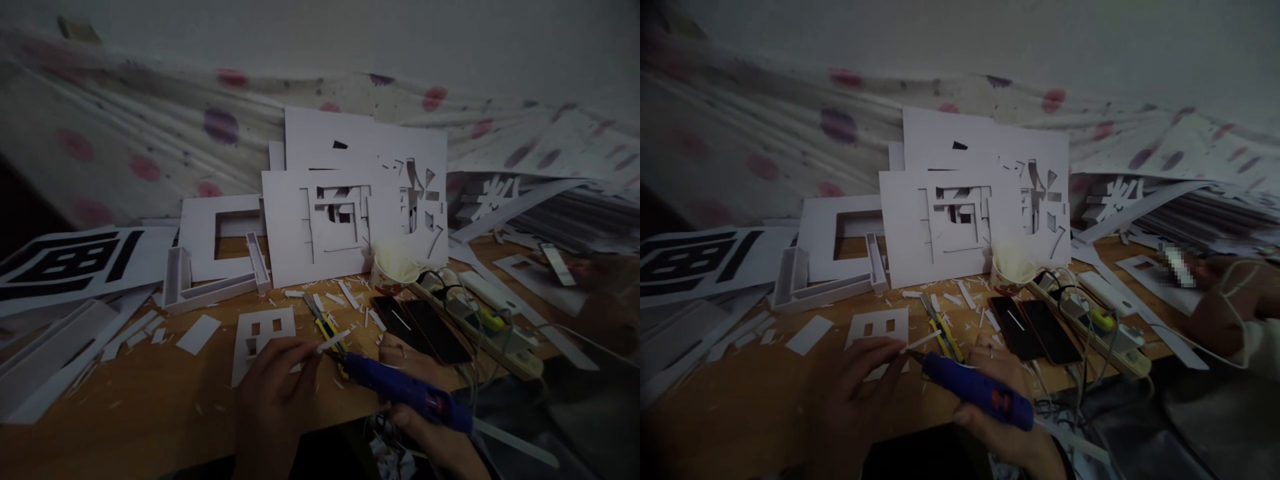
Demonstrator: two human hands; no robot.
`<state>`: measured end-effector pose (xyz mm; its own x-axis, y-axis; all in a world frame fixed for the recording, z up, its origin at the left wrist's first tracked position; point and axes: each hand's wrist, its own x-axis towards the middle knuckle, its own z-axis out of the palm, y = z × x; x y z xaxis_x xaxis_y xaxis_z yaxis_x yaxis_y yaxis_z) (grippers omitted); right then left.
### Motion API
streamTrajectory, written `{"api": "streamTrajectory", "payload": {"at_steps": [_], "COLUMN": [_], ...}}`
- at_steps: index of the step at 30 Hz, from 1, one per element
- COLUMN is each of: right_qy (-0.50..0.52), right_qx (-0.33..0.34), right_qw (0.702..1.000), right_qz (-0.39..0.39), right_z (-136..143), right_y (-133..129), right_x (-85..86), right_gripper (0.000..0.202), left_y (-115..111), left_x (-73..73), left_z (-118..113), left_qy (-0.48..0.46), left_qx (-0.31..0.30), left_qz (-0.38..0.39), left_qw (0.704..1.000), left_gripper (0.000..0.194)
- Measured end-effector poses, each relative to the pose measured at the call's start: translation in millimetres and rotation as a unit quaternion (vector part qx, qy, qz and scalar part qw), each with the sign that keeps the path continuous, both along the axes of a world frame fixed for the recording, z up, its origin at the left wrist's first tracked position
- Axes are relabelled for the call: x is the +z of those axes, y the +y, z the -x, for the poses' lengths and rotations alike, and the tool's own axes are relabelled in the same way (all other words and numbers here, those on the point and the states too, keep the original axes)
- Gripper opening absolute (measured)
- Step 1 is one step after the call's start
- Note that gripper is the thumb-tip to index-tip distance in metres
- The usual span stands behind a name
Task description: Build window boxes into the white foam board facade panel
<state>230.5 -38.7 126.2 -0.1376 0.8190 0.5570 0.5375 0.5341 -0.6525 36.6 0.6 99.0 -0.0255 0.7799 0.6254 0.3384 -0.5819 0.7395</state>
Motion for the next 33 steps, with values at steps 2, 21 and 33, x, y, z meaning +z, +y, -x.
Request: {"api": "streamTrajectory", "payload": {"at_steps": [2,21,33], "right_qy": [0.008,0.053,0.023], "right_qx": [0.005,0.034,-0.004], "right_qw": [1.0,0.998,1.0], "right_qz": [0.004,-0.008,-0.013], "right_z": [-1.3,0.7,-4.2], "right_y": [0.9,0.8,0.3], "right_x": [-1.4,4.4,-0.5], "right_gripper": [0.063,0.054,0.059], "left_y": [1.7,0.9,2.1], "left_x": [-1.3,-0.9,3.6], "left_z": [1.2,4.3,6.2], "left_qy": [0.002,0.011,0.019], "left_qx": [0.005,0.003,0.003], "left_qz": [-0.032,-0.022,-0.037], "left_qw": [0.999,1.0,0.999], "left_gripper": [0.007,0.011,0.01]}}
